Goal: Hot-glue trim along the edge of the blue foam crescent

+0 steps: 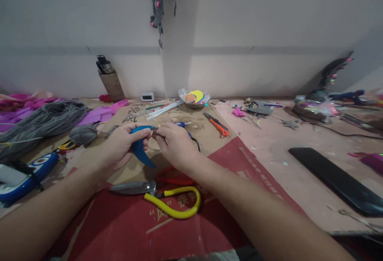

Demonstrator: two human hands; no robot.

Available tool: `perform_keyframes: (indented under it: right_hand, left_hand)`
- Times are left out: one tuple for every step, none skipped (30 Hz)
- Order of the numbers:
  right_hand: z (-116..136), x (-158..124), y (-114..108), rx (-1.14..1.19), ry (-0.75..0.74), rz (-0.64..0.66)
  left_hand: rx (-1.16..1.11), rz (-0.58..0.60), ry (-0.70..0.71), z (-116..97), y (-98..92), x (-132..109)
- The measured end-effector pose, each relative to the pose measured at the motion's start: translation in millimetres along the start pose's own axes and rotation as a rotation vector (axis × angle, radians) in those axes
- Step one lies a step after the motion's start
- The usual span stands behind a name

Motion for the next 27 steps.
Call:
perform_keyframes:
  right_hand:
    - [0.8,-1.0,1.6,-0.056,-0.02,0.017]
    - [1.7,-2.2,3.3,-0.115,-0.034,0.038]
    - [2.8,-3.4,4.8,-0.177,-0.051,0.062]
    - [4.2,-4.7,6.0,-0.24,-0.072,0.086]
    - [5.7,-6.0,6.6,-0.303,-0.098,0.105]
    - [7.4,-7.1,6.6,-0.364,-0.121,0.115]
    - [9.1,-8.1,5.7,-0.416,-0.144,0.117]
    - [11.0,-8.7,3.8,-0.46,-0.166,0.11]
    - [12.7,-9.2,1.2,-0.497,-0.188,0.099]
    - [14.4,-9.3,-2.2,-0.53,-0.206,0.081]
    - [15.9,-9.3,-6.0,-0.559,-0.225,0.058]
    - [17.1,-9.0,-9.9,-0.581,-0.243,0.034]
    - [17.9,-8.6,-13.7,-0.593,-0.255,0.009]
    - [18.2,-8.0,-17.2,-0.589,-0.254,-0.014]
    - [18.1,-7.2,-20.2,-0.564,-0.239,-0.032]
    - [17.4,-6.1,-22.6,-0.518,-0.212,-0.049]
    - [16.2,-4.8,-24.6,-0.457,-0.176,-0.061]
    - [14.7,-3.3,-26.1,-0.387,-0.134,-0.073]
    - [12.8,-1.6,-27.4,-0.312,-0.095,-0.087]
    - [10.7,0.3,-28.4,-0.237,-0.059,-0.097]
    - [8.3,2.2,-29.1,-0.161,-0.026,-0.097]
    - [5.8,4.2,-29.5,-0.083,0.008,-0.086]
    - [3.2,6.2,-29.4,0.003,0.046,-0.061]
    - [0.6,7.9,-28.9,0.095,0.088,-0.027]
    - [-2.0,9.4,-27.7,0.189,0.138,0.017]
    - [-4.2,10.6,-26.0,0.287,0.198,0.058]
    - [-6.1,11.2,-23.8,0.388,0.264,0.097]
  left_hand:
    - [0.007,-0.015,0.008,1.2,0.3,0.0]
    - [0.021,-0.027,0.016,2.4,0.5,-0.1]
    - [0.039,-0.038,0.023,3.4,0.7,-0.2]
    - [0.06,-0.05,0.031,4.3,0.8,-0.3]
    - [0.083,-0.063,0.039,4.9,0.7,-0.4]
    - [0.11,-0.077,0.049,5.2,0.5,-0.5]
    - [0.143,-0.09,0.061,5.1,0.3,-0.6]
    - [0.185,-0.096,0.072,4.6,0.1,-0.9]
    - [0.236,-0.1,0.085,3.7,0.1,-1.3]
    - [0.29,-0.101,0.095,2.5,0.3,-2.0]
    - [0.342,-0.102,0.101,1.1,0.8,-2.8]
    - [0.387,-0.099,0.101,-0.3,1.6,-3.7]
    - [0.422,-0.095,0.096,-1.7,2.6,-4.7]
    - [0.447,-0.089,0.089,-2.9,3.6,-5.5]
    - [0.464,-0.08,0.084,-3.9,4.6,-6.3]
    - [0.478,-0.069,0.082,-4.6,5.4,-6.7]
    - [0.489,-0.055,0.082,-5.2,5.9,-6.9]
    - [0.493,-0.04,0.083,-5.5,6.0,-6.8]
    - [0.491,-0.022,0.084,-5.7,5.7,-6.4]
    - [0.485,0.0,0.079,-5.8,5.1,-5.9]
    - [0.475,0.023,0.068,-5.8,4.3,-5.4]
    - [0.464,0.048,0.055,-5.6,3.3,-4.8]
    - [0.45,0.071,0.041,-5.5,2.2,-4.2]
    - [0.437,0.093,0.026,-5.3,1.0,-3.7]
    - [0.42,0.115,0.016,-5.1,0.0,-3.2]
    - [0.398,0.136,0.009,-4.9,-0.9,-2.7]
    - [0.371,0.153,0.007,-4.5,-1.7,-2.2]
Point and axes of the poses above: each hand's wrist, its own x-axis towards the middle knuckle, its own y-axis out of the palm, z = x × y, the point moved 1 cm from there along x, towards the middle knuckle, and after that the axes turned 8 degrees about -x, right-handed, at the moved point
